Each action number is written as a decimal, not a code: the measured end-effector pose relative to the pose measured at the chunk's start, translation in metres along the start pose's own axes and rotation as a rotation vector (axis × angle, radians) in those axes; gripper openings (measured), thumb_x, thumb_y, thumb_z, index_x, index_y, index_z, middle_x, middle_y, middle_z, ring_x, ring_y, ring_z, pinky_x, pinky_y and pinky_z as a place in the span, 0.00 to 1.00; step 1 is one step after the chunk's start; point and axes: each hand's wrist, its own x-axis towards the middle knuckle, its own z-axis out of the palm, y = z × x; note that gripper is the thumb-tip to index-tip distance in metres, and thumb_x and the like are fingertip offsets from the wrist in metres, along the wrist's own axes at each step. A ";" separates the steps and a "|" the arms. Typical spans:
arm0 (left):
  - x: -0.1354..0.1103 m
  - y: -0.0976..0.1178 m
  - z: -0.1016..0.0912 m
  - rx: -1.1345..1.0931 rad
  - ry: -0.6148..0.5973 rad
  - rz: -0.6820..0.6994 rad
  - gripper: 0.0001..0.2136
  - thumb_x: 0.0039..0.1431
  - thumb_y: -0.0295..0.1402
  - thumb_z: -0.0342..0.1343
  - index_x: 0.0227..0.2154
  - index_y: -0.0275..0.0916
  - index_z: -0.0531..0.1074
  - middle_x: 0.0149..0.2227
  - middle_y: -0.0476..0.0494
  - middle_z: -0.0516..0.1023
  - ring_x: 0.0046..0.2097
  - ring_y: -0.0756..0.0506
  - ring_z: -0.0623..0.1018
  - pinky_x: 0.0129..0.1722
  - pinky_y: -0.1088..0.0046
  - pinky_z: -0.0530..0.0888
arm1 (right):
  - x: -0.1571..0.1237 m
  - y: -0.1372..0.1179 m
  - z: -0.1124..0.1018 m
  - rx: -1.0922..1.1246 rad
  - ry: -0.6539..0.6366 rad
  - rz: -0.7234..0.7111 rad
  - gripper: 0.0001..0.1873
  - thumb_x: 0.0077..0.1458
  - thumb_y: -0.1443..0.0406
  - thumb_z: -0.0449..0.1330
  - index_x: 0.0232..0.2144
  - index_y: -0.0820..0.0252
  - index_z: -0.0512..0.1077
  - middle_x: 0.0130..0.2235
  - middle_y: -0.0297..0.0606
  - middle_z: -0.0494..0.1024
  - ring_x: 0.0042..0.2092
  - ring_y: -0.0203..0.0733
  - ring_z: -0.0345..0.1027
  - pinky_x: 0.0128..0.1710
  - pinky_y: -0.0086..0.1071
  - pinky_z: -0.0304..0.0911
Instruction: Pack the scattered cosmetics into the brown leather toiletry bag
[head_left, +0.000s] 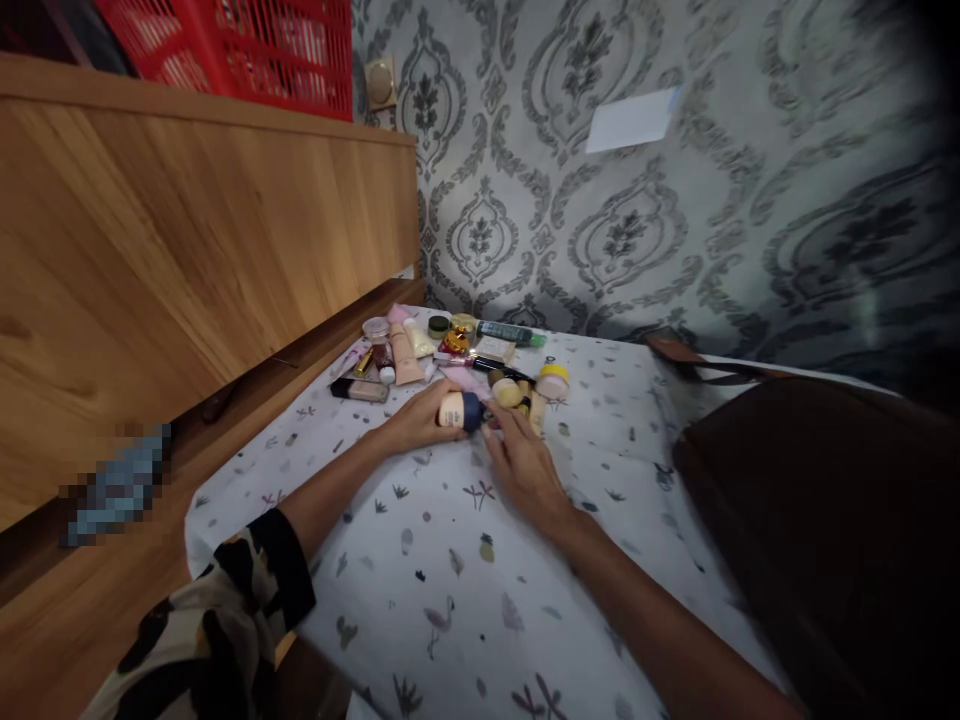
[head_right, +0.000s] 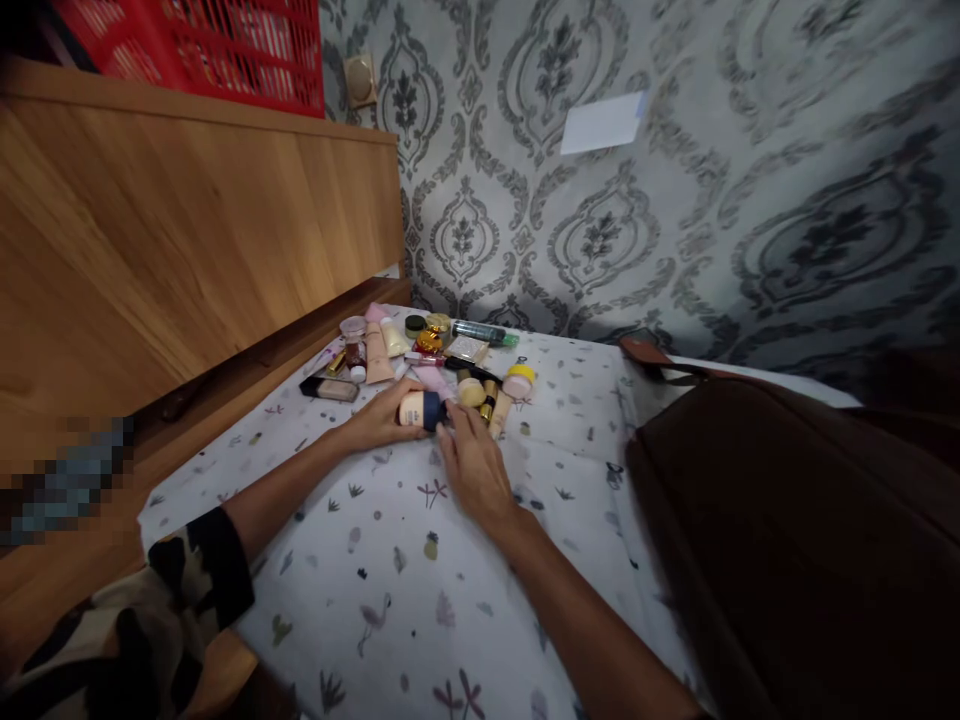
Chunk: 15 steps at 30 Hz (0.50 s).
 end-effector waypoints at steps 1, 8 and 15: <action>0.000 0.002 0.002 -0.034 -0.007 0.000 0.27 0.51 0.45 0.67 0.50 0.39 0.66 0.46 0.43 0.73 0.45 0.41 0.74 0.45 0.65 0.70 | 0.000 -0.002 -0.001 -0.015 -0.005 0.016 0.26 0.69 0.55 0.44 0.60 0.63 0.66 0.58 0.53 0.73 0.58 0.55 0.68 0.57 0.50 0.68; -0.002 0.010 0.003 -0.310 -0.123 -0.055 0.27 0.50 0.48 0.67 0.47 0.39 0.65 0.39 0.49 0.71 0.38 0.47 0.71 0.36 0.73 0.68 | 0.002 -0.013 -0.004 -0.162 -0.110 0.099 0.30 0.68 0.54 0.44 0.64 0.65 0.61 0.59 0.56 0.71 0.54 0.59 0.71 0.48 0.52 0.73; 0.000 0.009 0.009 -0.060 -0.100 0.062 0.26 0.54 0.43 0.64 0.53 0.39 0.65 0.47 0.41 0.73 0.47 0.40 0.74 0.47 0.64 0.71 | 0.004 -0.012 -0.009 -0.184 -0.150 0.072 0.28 0.65 0.56 0.49 0.64 0.61 0.60 0.60 0.53 0.70 0.55 0.60 0.71 0.45 0.51 0.74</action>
